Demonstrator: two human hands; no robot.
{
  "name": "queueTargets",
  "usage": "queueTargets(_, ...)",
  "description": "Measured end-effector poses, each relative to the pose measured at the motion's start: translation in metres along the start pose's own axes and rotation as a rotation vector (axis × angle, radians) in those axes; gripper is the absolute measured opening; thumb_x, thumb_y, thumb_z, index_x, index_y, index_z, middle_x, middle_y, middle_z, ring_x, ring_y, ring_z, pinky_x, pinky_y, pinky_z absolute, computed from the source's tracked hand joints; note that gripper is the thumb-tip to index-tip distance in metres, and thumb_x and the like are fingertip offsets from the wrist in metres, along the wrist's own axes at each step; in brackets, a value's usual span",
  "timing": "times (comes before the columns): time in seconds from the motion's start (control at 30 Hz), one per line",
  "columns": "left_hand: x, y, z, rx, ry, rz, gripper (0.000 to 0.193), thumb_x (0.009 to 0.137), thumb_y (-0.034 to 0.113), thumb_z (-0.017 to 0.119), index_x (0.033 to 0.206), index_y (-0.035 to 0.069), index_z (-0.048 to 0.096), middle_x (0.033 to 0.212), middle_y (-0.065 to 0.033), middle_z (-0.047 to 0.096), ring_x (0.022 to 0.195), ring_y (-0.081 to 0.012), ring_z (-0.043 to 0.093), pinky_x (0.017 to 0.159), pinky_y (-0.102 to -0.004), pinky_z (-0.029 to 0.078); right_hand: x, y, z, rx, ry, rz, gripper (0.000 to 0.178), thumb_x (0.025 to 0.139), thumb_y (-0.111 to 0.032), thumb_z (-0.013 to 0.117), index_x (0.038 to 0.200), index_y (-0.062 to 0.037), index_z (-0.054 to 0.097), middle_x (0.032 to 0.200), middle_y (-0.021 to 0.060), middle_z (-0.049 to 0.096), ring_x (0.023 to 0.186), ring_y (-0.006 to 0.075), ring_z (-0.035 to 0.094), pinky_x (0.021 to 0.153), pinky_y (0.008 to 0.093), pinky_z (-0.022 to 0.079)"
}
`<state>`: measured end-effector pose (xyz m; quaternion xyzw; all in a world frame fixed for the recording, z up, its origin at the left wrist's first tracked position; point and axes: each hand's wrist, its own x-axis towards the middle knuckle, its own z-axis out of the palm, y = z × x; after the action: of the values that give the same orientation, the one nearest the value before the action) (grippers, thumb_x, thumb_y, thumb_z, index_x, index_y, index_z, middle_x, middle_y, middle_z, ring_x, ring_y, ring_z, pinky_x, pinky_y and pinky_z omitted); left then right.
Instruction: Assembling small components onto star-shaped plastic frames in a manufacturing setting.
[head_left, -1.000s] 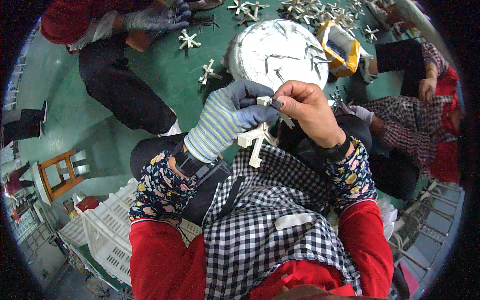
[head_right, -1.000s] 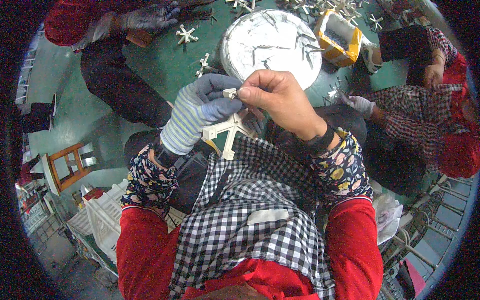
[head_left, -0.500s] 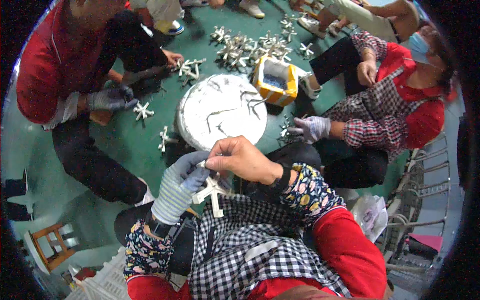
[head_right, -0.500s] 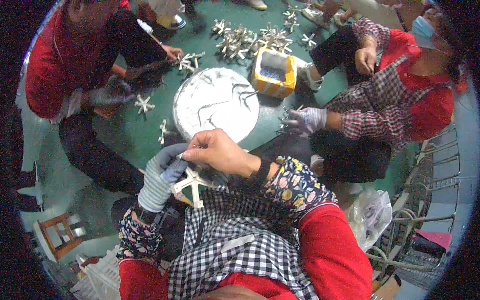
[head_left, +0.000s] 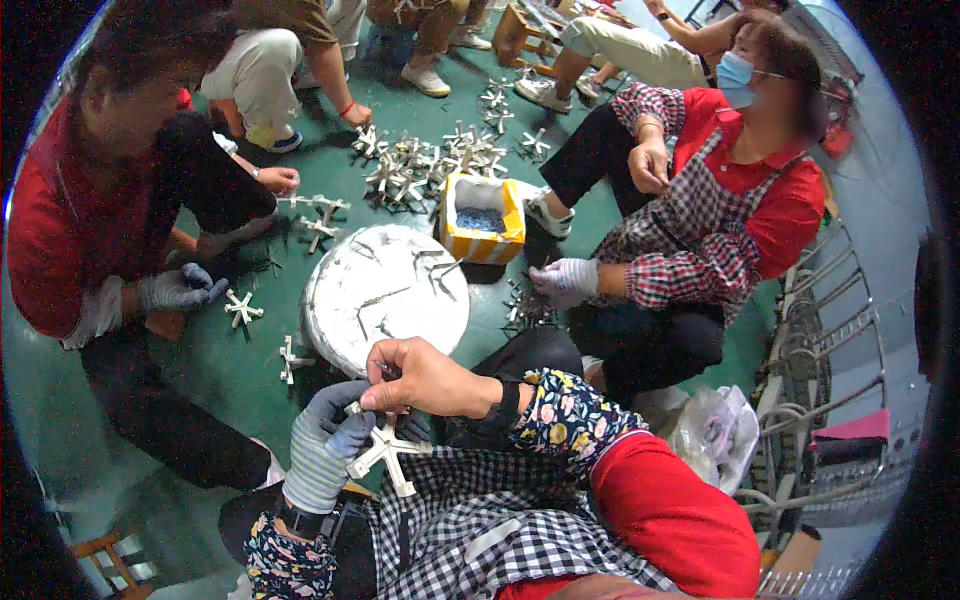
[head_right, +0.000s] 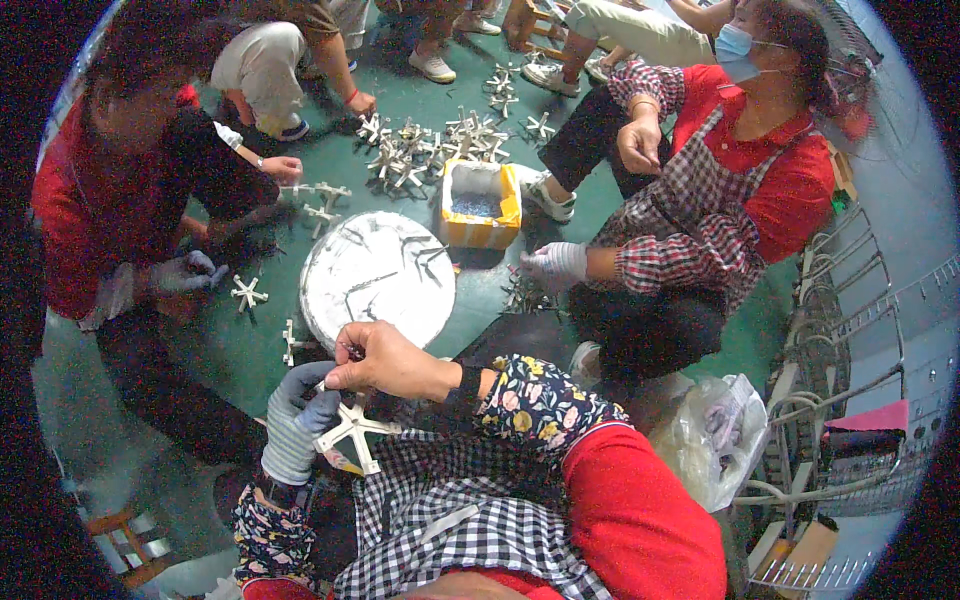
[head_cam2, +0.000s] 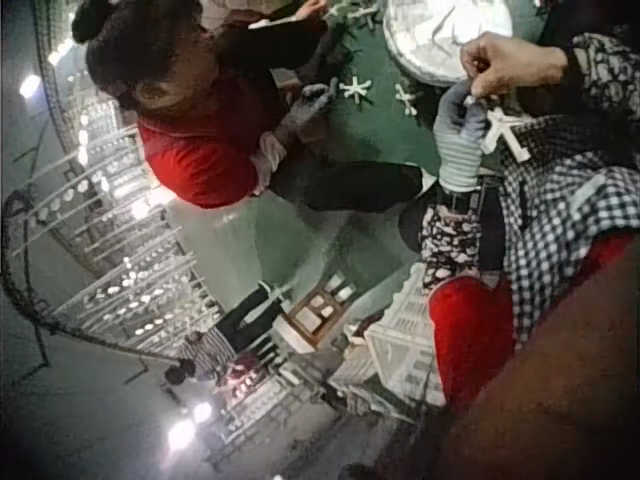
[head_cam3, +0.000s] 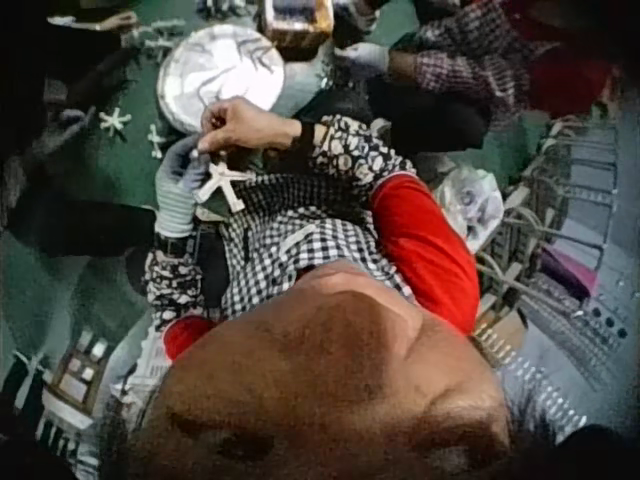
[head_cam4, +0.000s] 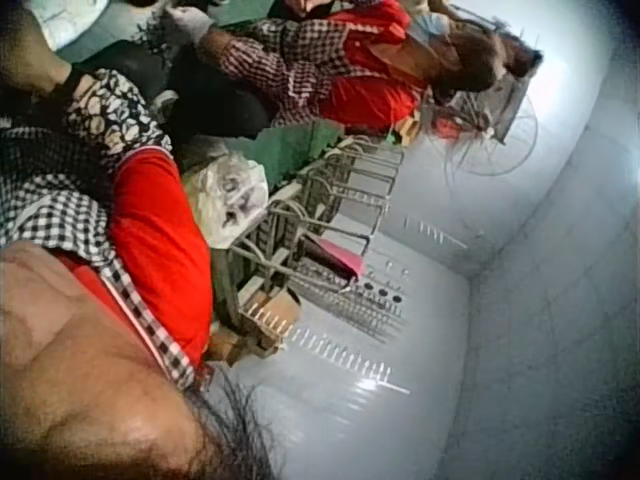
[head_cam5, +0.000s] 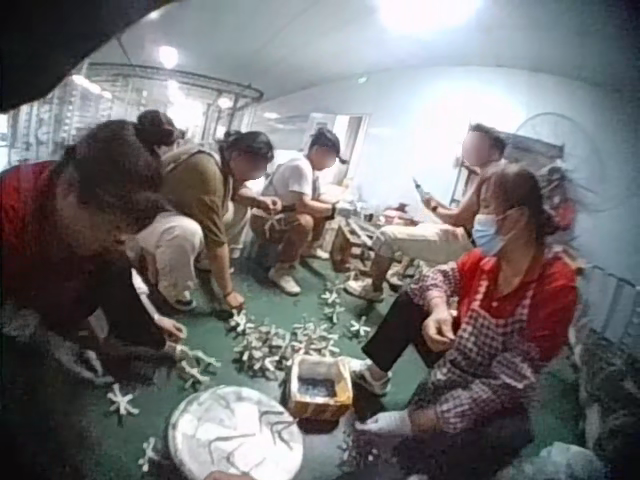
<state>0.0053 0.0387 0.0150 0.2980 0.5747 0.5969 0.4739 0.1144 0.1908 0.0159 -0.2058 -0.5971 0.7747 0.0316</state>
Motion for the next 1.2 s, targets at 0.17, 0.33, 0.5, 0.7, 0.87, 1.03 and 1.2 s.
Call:
queueTargets(0.17, 0.0, -0.003, 0.001, -0.012, 0.035, 0.026, 0.031, 0.085, 0.023, 0.066, 0.104, 0.0, 0.057, 0.091, -0.0071, 0.063, 0.079, -0.0103, 0.059, 0.069, -0.024, 0.05, 0.005, 0.006, -0.002, -0.103, 0.023, -0.021, 0.03, 0.074, -0.011, 0.076, 0.084, -0.0055, 0.048, 0.068, -0.0026, 0.053, 0.061, 0.005, 0.049, 0.052, 0.0196, 0.039)
queueTargets(0.33, 0.005, -0.007, 0.003, 0.031, 0.054, 0.023, 0.03, 0.084, 0.025, 0.068, 0.099, 0.001, 0.058, 0.086, -0.0059, 0.063, 0.075, -0.0098, 0.059, 0.065, -0.0235, 0.05, 0.004, 0.011, -0.006, -0.212, 0.115, -0.129, 0.039, 0.07, -0.012, 0.08, 0.089, -0.0052, 0.047, 0.071, -0.0035, 0.049, 0.067, 0.0041, 0.043, 0.059, 0.0195, 0.037)
queueTargets(0.5, 0.003, -0.009, 0.002, 0.033, 0.064, 0.052, 0.03, 0.084, 0.026, 0.068, 0.098, 0.002, 0.058, 0.086, -0.0059, 0.063, 0.073, -0.0096, 0.059, 0.064, -0.0235, 0.049, 0.002, 0.009, -0.002, -0.254, 0.089, -0.139, 0.036, 0.072, -0.013, 0.078, 0.094, -0.0046, 0.05, 0.073, -0.004, 0.048, 0.067, 0.0044, 0.043, 0.059, 0.0196, 0.038)
queueTargets(0.7, 0.008, -0.011, -0.006, 0.152, 0.065, 0.101, 0.023, 0.081, 0.011, 0.067, 0.099, 0.0, 0.059, 0.088, -0.0044, 0.062, 0.076, -0.0083, 0.056, 0.065, -0.0234, 0.047, 0.005, 0.018, 0.0, -0.161, 0.066, -0.072, 0.031, 0.075, -0.021, 0.074, 0.095, -0.002, 0.061, 0.076, 0.0043, 0.06, 0.073, 0.0109, 0.055, 0.065, 0.0272, 0.046)
queueTargets(0.87, 0.002, -0.002, -0.007, -0.05, 0.058, -0.024, 0.027, 0.083, 0.014, 0.066, 0.104, 0.0, 0.057, 0.088, -0.004, 0.061, 0.072, -0.008, 0.055, 0.065, -0.0218, 0.046, -0.004, -0.006, 0.01, -0.25, 0.045, 0.087, 0.028, 0.083, -0.021, 0.064, 0.1, 0.0006, 0.061, 0.082, 0.0075, 0.064, 0.077, 0.014, 0.059, 0.07, 0.0296, 0.048)
queueTargets(1.03, 0.006, -0.012, -0.01, -0.3, 0.021, -0.132, 0.028, 0.086, 0.019, 0.064, 0.106, 0.001, 0.057, 0.088, -0.0026, 0.061, 0.073, -0.0055, 0.056, 0.065, -0.018, 0.045, -0.005, -0.004, 0.004, -0.228, 0.028, -0.009, 0.028, 0.086, -0.017, 0.058, 0.108, 0.0014, 0.059, 0.085, 0.0093, 0.064, 0.079, 0.0144, 0.059, 0.073, 0.0288, 0.048)
queueTargets(1.2, 0.007, -0.01, -0.007, -0.261, 0.022, -0.112, 0.027, 0.085, 0.015, 0.065, 0.106, 0.001, 0.056, 0.089, -0.0044, 0.062, 0.076, -0.0072, 0.058, 0.066, -0.0191, 0.047, -0.01, -0.009, 0.001, -0.42, 0.026, -0.227, 0.032, 0.086, -0.002, 0.047, 0.117, 0.0004, 0.054, 0.092, 0.015, 0.065, 0.081, 0.0185, 0.063, 0.073, 0.0289, 0.049)
